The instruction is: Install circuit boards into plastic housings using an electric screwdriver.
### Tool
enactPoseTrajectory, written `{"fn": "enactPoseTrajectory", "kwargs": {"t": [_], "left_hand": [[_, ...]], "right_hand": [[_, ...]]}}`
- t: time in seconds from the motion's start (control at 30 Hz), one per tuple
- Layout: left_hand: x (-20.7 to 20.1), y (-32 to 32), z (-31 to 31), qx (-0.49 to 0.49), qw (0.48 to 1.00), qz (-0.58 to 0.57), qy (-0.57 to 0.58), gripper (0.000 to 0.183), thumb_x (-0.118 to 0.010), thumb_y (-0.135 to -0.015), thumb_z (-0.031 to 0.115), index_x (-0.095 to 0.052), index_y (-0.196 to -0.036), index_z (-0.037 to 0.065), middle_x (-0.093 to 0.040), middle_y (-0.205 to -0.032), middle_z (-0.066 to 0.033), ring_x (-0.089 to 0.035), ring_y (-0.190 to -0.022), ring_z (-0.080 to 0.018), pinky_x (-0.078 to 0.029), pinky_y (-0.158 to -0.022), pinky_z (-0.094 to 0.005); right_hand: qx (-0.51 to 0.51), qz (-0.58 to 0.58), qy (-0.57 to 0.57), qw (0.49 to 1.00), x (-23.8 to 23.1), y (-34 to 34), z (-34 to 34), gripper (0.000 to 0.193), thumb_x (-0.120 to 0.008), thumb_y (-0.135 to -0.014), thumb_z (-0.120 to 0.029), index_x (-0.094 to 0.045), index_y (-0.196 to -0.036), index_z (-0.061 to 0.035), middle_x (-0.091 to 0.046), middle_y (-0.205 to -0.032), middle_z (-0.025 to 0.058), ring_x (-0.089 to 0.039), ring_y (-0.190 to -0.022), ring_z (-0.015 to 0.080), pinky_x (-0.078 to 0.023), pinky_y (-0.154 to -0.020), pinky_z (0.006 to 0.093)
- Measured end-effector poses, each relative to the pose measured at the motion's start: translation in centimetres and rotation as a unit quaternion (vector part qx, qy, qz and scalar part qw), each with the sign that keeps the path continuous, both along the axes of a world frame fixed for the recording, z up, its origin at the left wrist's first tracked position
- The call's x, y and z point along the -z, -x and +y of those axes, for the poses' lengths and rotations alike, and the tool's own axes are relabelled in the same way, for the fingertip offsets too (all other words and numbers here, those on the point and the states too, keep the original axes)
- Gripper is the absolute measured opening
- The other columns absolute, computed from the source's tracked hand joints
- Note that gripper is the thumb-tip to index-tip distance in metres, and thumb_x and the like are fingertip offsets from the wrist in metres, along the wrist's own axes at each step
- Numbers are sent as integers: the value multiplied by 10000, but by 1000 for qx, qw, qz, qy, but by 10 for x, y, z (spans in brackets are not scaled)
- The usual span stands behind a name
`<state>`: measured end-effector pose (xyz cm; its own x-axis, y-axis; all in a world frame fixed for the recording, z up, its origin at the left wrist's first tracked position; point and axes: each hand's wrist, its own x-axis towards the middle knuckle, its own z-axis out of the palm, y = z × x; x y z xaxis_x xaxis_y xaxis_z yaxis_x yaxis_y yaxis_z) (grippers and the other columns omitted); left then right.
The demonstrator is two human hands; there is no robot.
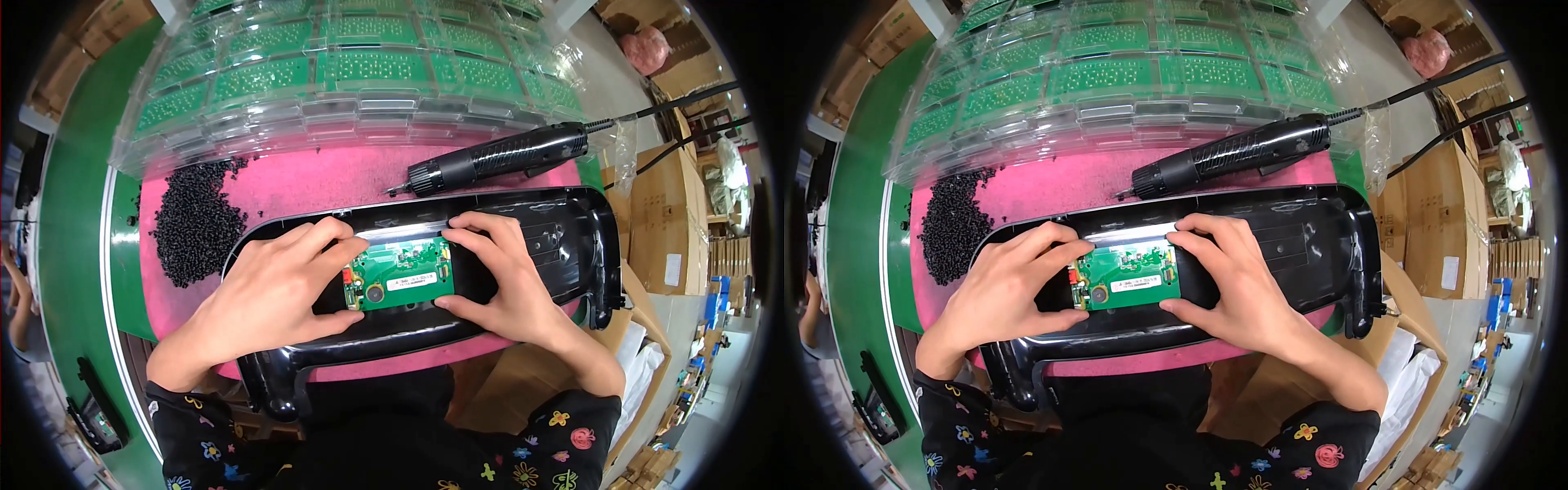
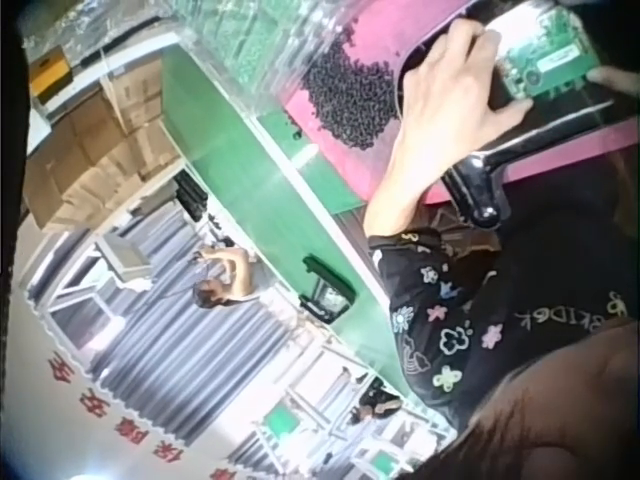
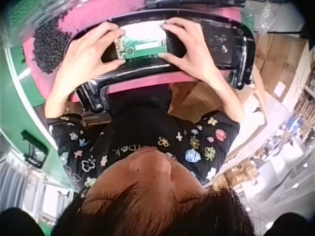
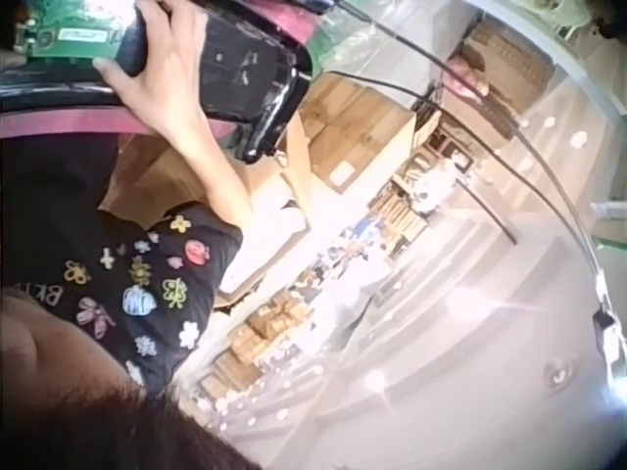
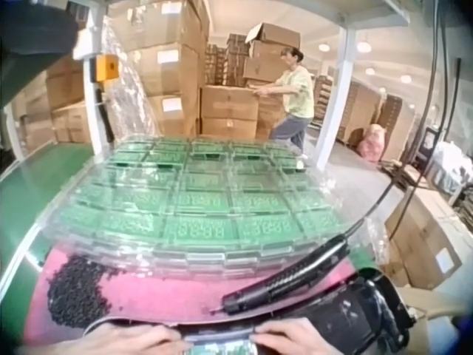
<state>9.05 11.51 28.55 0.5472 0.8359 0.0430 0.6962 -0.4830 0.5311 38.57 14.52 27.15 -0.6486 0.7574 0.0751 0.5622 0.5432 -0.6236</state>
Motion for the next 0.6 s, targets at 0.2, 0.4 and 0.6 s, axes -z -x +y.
{"fn": "enactPoseTrajectory", "kwargs": {"t": [0.2, 0.4, 0.6], "left_hand": [[1, 0, 0, 8, 1000, 3, -16, 643, -860, -671, 267, -633, -1231, 46, -596, -1161, -68, -678, -897, -263, -546, -660, -362], [0, 0, -1, 9, 1000, 9, -14, 648, -860, -680, 267, -627, -1242, 46, -592, -1157, -69, -675, -889, -254, -541, -645, -352], [4, 2, 0, 5, 1000, 7, -29, 640, -862, -687, 253, -625, -1240, 35, -590, -1146, -62, -669, -897, -243, -541, -648, -348]], "right_hand": [[-1, -10, -9, 1000, 0, 0, -1, 717, -887, -693, -170, -570, -1323, -36, -515, -1344, 138, -484, -1230, 351, -416, -1054, 444], [0, -12, -10, 1000, 1, 1, -1, 715, -888, -690, -168, -574, -1319, -36, -516, -1342, 139, -481, -1230, 353, -420, -1048, 441], [-2, -10, 1, 1000, -1, 3, -1, 699, -885, -690, -156, -582, -1310, -42, -515, -1348, 140, -474, -1232, 355, -422, -1049, 438]]}}
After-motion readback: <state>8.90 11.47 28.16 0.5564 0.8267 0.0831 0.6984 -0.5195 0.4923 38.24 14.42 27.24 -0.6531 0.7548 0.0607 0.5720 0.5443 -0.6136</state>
